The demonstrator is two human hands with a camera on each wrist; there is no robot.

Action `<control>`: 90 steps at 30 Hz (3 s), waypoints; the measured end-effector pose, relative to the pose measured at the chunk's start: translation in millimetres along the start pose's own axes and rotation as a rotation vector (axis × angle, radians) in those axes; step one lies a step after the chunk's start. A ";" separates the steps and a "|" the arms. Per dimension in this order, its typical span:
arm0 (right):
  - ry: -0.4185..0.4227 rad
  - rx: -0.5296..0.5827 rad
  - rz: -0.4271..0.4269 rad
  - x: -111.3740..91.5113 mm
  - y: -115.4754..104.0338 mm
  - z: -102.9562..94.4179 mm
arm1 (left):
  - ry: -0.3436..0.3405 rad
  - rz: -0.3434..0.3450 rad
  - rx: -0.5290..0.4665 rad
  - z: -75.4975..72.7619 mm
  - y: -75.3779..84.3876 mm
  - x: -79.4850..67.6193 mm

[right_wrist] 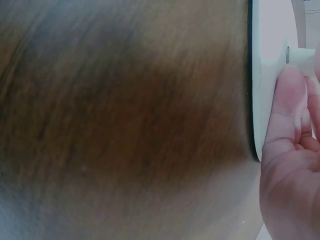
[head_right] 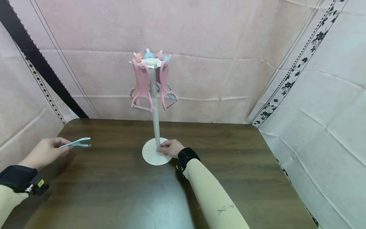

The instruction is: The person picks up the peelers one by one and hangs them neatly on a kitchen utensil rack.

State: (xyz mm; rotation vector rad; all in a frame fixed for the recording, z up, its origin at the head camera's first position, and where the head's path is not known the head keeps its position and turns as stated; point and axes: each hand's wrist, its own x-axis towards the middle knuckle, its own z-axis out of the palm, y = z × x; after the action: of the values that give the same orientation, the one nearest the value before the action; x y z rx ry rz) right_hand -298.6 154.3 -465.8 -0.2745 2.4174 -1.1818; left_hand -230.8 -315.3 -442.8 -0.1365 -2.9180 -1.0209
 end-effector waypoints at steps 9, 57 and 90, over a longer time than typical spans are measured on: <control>-0.002 0.017 0.004 -0.6 -0.3 -1.4 | 0.092 0.041 0.011 1.8 10.4 4.6; 0.008 0.021 0.007 0.0 0.5 5.5 | 0.228 0.413 -0.272 -71.4 281.3 13.6; 0.024 0.003 -0.015 -3.6 -0.1 5.4 | 0.231 0.596 -0.305 -37.7 360.8 20.9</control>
State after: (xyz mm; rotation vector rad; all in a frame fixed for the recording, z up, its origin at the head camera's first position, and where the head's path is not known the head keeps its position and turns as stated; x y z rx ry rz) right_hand -292.9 151.8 -467.6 -0.2797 2.4379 -1.2023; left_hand -215.4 -56.6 -188.2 -0.7824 -2.2686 -1.2412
